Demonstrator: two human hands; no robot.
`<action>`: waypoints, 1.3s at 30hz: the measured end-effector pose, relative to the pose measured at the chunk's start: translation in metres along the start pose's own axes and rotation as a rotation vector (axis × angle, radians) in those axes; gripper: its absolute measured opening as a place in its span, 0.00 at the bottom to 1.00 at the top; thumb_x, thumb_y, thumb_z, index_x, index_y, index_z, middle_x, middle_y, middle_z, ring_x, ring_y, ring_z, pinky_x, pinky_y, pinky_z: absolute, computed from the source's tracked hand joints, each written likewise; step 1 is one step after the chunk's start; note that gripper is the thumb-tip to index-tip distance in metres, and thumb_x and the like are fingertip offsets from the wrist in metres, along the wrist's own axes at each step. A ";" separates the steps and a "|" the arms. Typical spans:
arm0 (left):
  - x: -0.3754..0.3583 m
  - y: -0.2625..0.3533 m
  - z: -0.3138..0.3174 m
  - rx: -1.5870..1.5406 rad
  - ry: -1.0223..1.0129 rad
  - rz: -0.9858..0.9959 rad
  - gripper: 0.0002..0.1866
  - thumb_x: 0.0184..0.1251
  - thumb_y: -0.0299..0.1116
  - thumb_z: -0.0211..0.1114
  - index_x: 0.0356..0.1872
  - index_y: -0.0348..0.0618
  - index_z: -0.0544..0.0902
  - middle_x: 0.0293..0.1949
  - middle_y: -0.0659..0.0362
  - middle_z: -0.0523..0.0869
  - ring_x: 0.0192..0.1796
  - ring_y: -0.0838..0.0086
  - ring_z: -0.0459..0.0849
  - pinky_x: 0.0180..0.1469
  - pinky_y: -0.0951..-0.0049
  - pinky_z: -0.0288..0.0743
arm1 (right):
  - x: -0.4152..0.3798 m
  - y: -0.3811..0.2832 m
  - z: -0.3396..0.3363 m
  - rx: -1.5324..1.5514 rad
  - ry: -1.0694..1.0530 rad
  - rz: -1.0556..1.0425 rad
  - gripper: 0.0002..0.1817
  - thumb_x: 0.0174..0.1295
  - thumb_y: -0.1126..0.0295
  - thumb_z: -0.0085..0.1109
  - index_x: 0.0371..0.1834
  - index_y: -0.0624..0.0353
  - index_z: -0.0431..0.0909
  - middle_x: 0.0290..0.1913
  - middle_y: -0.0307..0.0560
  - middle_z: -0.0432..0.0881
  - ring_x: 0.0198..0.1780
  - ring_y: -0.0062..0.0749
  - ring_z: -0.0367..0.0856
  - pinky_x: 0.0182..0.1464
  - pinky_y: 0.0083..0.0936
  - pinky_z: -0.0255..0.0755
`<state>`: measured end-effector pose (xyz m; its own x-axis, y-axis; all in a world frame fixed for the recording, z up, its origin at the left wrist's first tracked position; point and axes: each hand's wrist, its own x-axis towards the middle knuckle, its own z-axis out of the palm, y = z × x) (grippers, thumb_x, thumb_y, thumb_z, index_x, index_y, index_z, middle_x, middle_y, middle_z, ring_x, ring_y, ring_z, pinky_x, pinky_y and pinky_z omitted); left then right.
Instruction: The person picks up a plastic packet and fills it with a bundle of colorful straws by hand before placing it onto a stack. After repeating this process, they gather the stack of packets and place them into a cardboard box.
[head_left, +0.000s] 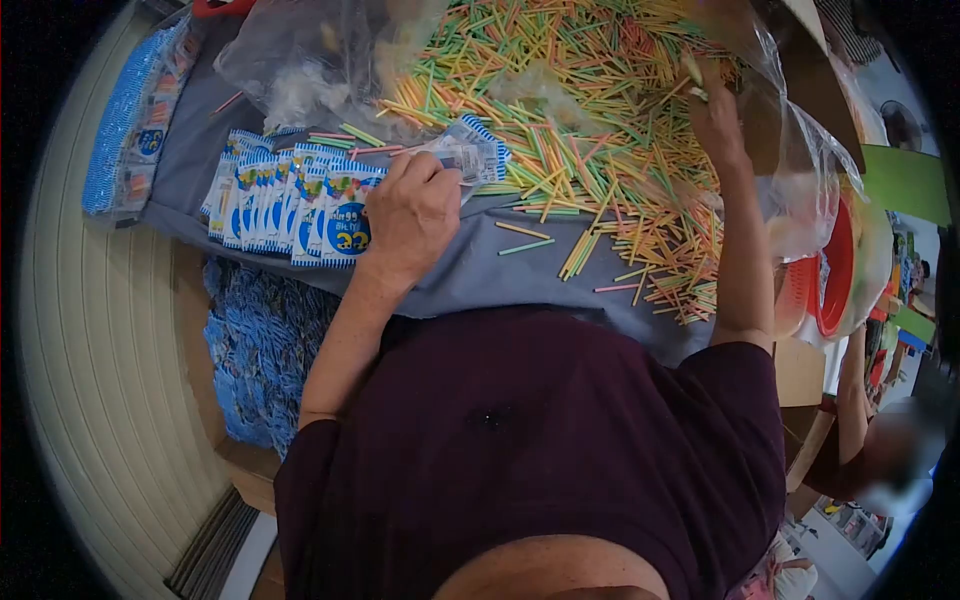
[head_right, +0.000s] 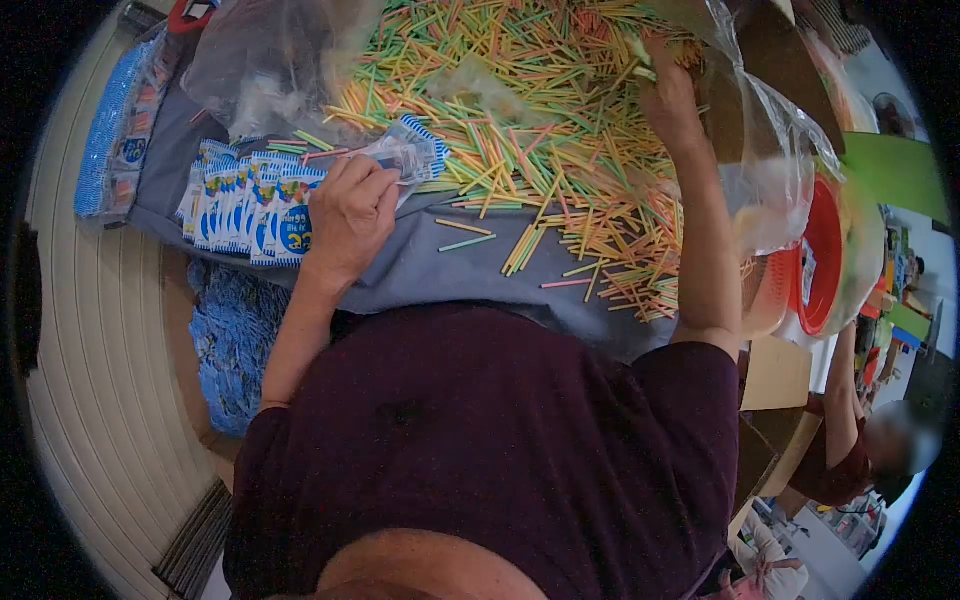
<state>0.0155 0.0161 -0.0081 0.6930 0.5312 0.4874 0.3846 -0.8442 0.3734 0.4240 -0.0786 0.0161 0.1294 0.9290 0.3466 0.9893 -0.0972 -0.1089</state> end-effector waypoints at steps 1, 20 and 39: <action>-0.001 0.002 -0.002 -0.018 -0.018 -0.023 0.08 0.52 0.23 0.70 0.35 0.42 0.87 0.32 0.56 0.81 0.39 0.60 0.82 0.42 0.61 0.77 | 0.000 -0.007 -0.005 0.459 0.086 0.215 0.15 0.61 0.77 0.57 0.51 0.61 0.76 0.39 0.52 0.81 0.41 0.44 0.80 0.46 0.44 0.74; 0.005 -0.003 -0.002 -0.107 -0.003 -0.095 0.03 0.51 0.24 0.72 0.28 0.40 0.86 0.28 0.57 0.83 0.36 0.61 0.82 0.38 0.62 0.76 | 0.056 -0.065 0.029 1.564 0.069 0.348 0.20 0.77 0.52 0.48 0.48 0.60 0.77 0.40 0.45 0.81 0.42 0.32 0.78 0.53 0.37 0.73; 0.069 0.015 0.010 -1.253 0.078 -0.431 0.09 0.56 0.25 0.77 0.37 0.34 0.89 0.29 0.61 0.89 0.33 0.83 0.84 0.37 0.81 0.78 | 0.061 -0.177 -0.024 1.449 -0.042 -0.068 0.34 0.78 0.41 0.31 0.52 0.62 0.77 0.43 0.53 0.86 0.57 0.46 0.82 0.64 0.43 0.69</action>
<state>0.0753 0.0394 0.0239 0.6057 0.7762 0.1749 -0.2842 0.0058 0.9588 0.2586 -0.0132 0.0789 0.0585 0.9292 0.3649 0.0544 0.3620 -0.9306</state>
